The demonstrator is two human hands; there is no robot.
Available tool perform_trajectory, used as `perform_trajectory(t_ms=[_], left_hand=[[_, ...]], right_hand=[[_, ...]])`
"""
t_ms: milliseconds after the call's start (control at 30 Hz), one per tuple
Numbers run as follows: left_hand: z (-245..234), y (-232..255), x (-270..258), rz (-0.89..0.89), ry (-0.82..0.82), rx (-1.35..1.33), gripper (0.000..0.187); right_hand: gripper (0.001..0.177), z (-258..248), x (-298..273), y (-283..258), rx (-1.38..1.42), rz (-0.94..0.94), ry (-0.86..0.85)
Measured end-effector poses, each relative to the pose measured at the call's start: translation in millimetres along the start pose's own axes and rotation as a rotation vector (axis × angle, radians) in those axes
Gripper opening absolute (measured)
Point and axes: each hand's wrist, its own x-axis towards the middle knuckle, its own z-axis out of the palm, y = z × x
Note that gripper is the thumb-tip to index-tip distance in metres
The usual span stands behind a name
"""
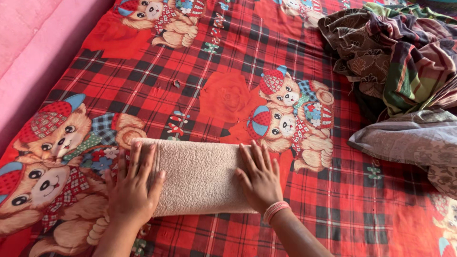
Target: The person folds a beige towel in half on a bed and sets it beside a folded striped cloth, then picks up a large striped blanket, shakes it out, spreads it on the bed, and folds it lengthwise, smoothing it with their hands and folding it into a stack.
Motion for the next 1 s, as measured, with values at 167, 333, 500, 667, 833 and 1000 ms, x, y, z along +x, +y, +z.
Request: perform_trajectory(t_ms=[167,333,500,667,833,1000], left_hand=[[12.3,-12.7,0.3,0.056,0.019,-0.345,0.077],[22.0,-16.5,3.1,0.043,-0.032,-0.302,0.078],[24.8,-17.1,2.8,0.02,-0.004,-0.26,0.076],[26.3,-15.3,2.8,0.023,0.011,-0.27,0.078],[24.2,-14.5,5.3,-0.045,-0.026,-0.29,0.083],[29.9,-18.4,10.5,-0.502,-0.202,-0.57,0.102]], right_hand=[[0.072,17.2,0.3,2.4,0.065,0.102,-0.115],[0.072,19.9,7.4,5.0,0.09,0.107,-0.2],[0.072,24.2,9.0,4.7,0.056,0.075,-0.203],[0.073,22.9,13.3,7.8,0.069,0.078,-0.229],[0.074,21.9,14.9,8.3,0.114,0.15,-0.339],[0.092,38.4,5.0,31.0,0.449,0.037,0.022]])
